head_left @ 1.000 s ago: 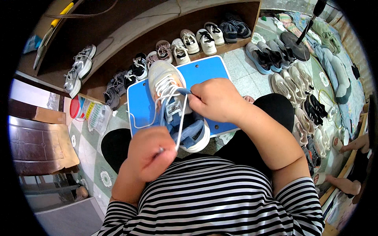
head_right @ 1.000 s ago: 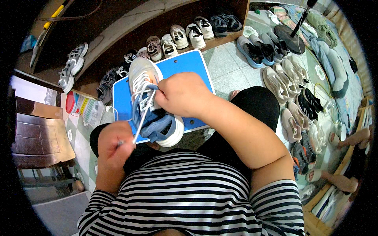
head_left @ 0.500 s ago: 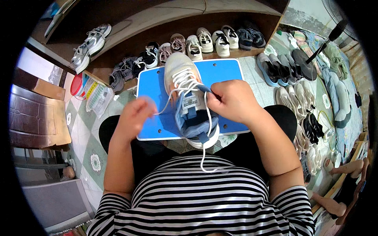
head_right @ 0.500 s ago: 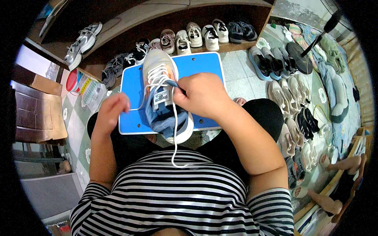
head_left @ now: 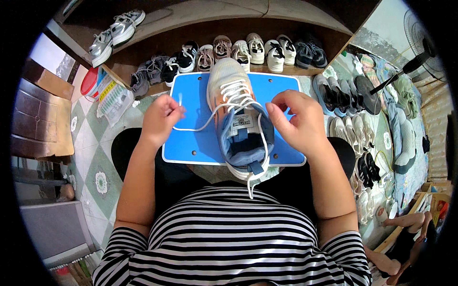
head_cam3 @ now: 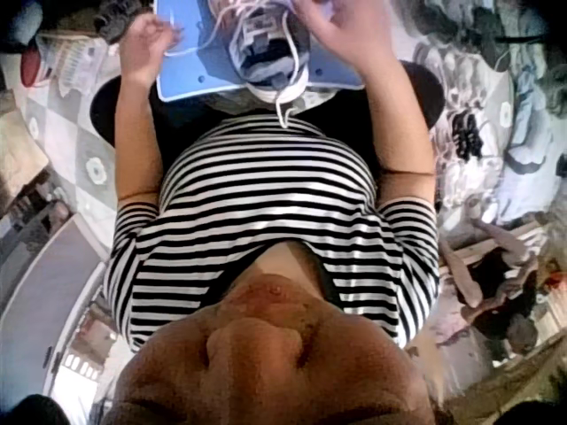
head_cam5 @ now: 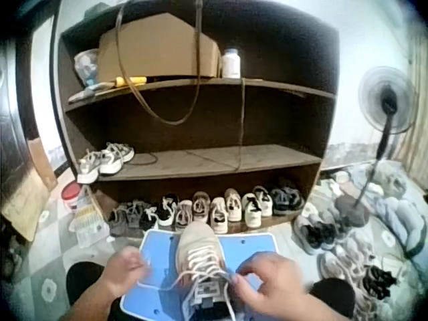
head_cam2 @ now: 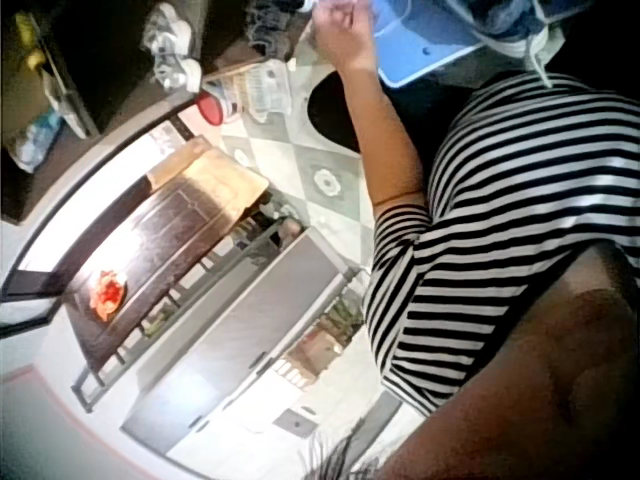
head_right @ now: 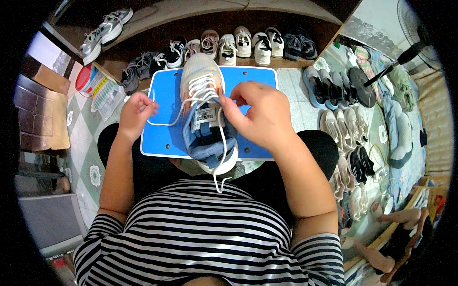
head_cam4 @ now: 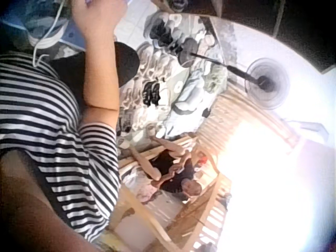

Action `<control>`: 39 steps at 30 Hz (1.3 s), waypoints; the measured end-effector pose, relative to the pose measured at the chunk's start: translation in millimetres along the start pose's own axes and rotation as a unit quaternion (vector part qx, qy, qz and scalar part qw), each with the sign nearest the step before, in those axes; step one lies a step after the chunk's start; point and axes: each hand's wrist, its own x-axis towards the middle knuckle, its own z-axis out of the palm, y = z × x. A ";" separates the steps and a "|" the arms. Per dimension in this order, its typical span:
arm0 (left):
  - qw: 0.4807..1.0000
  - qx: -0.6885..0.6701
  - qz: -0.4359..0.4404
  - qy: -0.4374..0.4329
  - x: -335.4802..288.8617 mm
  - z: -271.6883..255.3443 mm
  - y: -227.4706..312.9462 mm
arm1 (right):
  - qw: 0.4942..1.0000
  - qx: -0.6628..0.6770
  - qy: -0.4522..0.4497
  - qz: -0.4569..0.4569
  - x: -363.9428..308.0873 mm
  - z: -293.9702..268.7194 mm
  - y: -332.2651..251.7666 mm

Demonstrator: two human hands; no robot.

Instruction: The person laces a sneaker with white laces by hand while sitting on a mat on the floor near a shoe rack.

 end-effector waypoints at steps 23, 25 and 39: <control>0.956 0.099 0.258 -0.100 -9.8 42.8 54.2 | 0.981 -0.007 -0.057 -0.186 16.3 24.2 -8.9; 0.946 0.112 0.287 -0.099 -7.9 42.7 55.1 | 0.980 -0.004 -0.080 -0.184 17.2 28.0 -11.3; 0.899 0.220 0.374 -0.057 -7.2 49.6 54.3 | 0.980 0.055 -0.135 -0.135 17.4 42.2 -13.0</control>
